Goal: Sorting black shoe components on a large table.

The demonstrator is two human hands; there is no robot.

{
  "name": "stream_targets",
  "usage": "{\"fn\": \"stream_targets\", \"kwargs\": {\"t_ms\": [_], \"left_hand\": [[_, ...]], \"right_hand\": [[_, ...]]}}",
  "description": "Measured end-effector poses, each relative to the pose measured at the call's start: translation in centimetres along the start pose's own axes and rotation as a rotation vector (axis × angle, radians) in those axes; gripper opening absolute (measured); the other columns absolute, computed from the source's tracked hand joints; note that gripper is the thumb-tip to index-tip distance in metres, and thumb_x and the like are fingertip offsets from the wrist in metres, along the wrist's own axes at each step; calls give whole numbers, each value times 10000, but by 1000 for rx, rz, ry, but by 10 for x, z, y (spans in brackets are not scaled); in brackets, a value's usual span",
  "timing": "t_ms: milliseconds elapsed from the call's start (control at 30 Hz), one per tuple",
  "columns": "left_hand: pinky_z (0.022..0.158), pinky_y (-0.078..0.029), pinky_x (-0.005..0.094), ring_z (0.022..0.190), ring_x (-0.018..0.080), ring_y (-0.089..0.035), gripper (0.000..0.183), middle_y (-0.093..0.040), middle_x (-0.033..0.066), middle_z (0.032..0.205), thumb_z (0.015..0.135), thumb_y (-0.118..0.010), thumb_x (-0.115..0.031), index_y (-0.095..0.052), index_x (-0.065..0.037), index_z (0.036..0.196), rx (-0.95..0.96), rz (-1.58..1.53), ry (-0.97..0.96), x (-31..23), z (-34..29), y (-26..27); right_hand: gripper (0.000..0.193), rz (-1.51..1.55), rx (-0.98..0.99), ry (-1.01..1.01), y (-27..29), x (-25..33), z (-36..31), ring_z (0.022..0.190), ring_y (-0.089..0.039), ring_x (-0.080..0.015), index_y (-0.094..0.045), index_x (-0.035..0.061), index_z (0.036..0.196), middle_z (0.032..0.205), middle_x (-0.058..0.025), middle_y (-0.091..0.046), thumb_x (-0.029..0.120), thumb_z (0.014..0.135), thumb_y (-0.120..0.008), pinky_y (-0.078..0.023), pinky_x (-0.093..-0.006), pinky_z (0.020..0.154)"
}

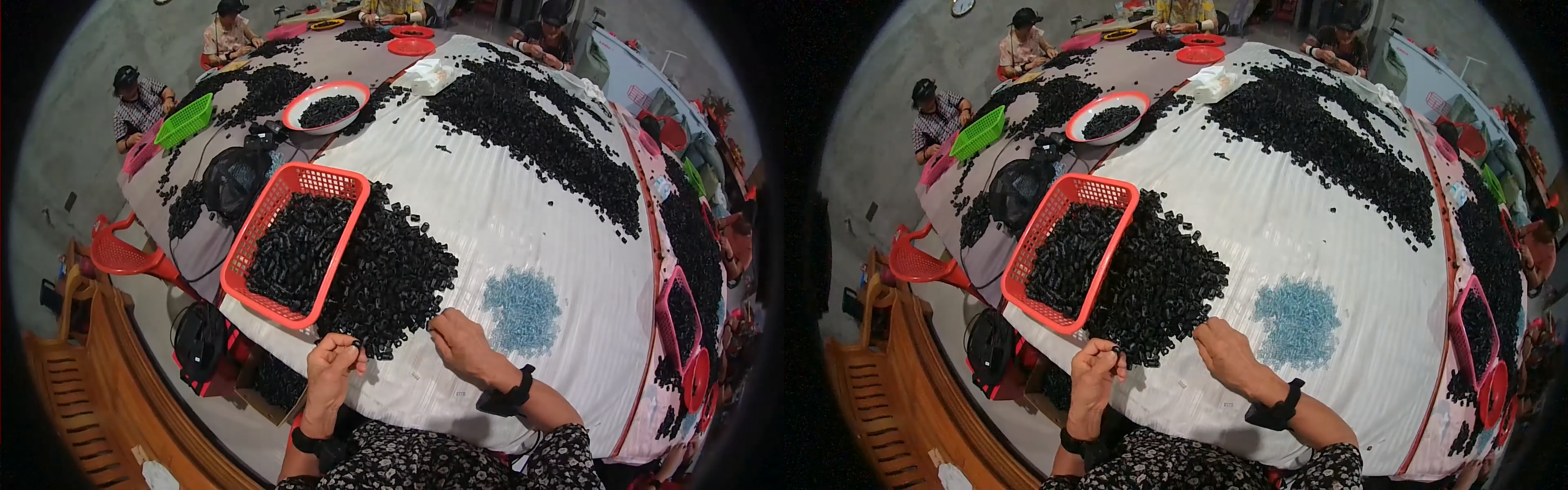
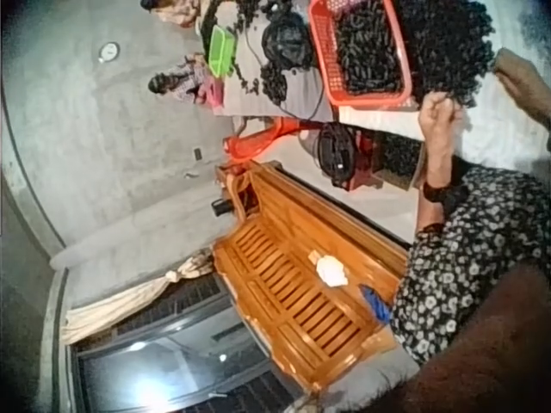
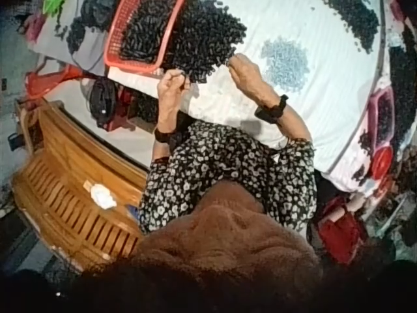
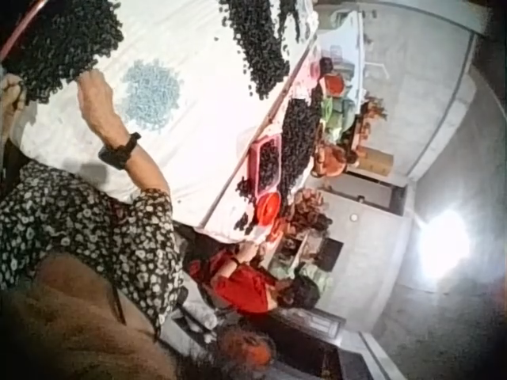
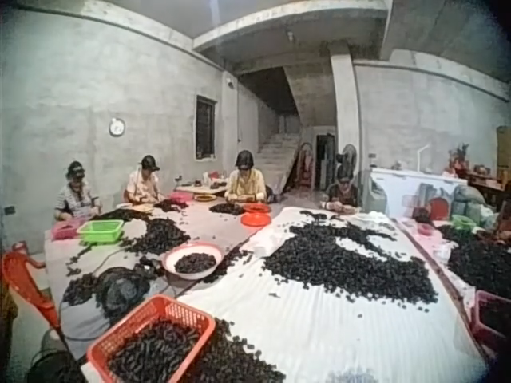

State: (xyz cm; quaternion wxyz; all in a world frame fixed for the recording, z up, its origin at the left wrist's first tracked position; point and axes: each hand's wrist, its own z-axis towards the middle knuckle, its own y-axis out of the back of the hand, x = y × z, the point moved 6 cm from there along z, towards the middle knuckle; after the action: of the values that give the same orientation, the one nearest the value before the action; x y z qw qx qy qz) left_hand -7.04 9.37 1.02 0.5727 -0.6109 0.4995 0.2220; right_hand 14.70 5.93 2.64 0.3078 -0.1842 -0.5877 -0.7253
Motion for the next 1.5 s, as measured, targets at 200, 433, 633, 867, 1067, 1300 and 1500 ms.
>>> {"fn": "stream_targets", "kwargs": {"t_ms": [200,433,633,867,1067,1300,1500], "left_hand": [[548,-464,267,587,151,-561,85,-603,108,739,854,-573,-65,-553,4,899,-4,5,5,1,0,2],[554,-470,243,605,127,-575,82,-619,97,764,859,-562,-16,-550,5,938,-11,-17,4,6,1,6],[562,-474,243,615,123,-578,96,-620,95,771,864,-570,-32,-549,12,946,14,-7,6,2,0,2],[560,-459,256,614,141,-567,93,-605,101,764,864,-562,-61,-547,4,929,-2,22,-1,4,-6,7],[577,-466,254,629,140,-570,102,-607,102,780,868,-551,-50,-547,8,953,21,15,33,9,-6,5],[620,-503,262,676,150,-606,120,-628,118,825,871,-536,-13,-535,24,985,123,35,83,9,-11,-6],[655,-529,284,721,173,-631,136,-634,137,845,864,-527,20,-518,38,998,245,53,47,9,-16,-12]], "right_hand": [[107,-100,20,9,-13,-2,1,748,-519,-301,-502,40,872,804,-126,-472,82,811,-578,-445,-400,616],[132,-69,81,57,-9,14,0,746,-527,-289,-488,30,836,799,-121,-469,84,790,-599,-444,-383,604],[100,-23,39,146,-43,22,12,715,-501,-278,-476,23,828,763,-113,-433,7,773,-558,-439,-374,605],[115,-85,65,130,-41,15,6,717,-508,-285,-483,38,828,781,-113,-451,77,797,-587,-438,-389,609],[127,-140,43,102,-19,31,-7,719,-513,-305,-479,36,830,778,-127,-449,95,803,-587,-437,-402,604],[172,-94,409,198,-51,46,-47,768,-499,-296,-447,10,913,827,-141,-448,21,747,-492,-443,-383,632],[153,3,337,122,-43,43,-43,757,-498,-306,-450,20,901,818,-142,-441,14,763,-515,-448,-391,631]]}}
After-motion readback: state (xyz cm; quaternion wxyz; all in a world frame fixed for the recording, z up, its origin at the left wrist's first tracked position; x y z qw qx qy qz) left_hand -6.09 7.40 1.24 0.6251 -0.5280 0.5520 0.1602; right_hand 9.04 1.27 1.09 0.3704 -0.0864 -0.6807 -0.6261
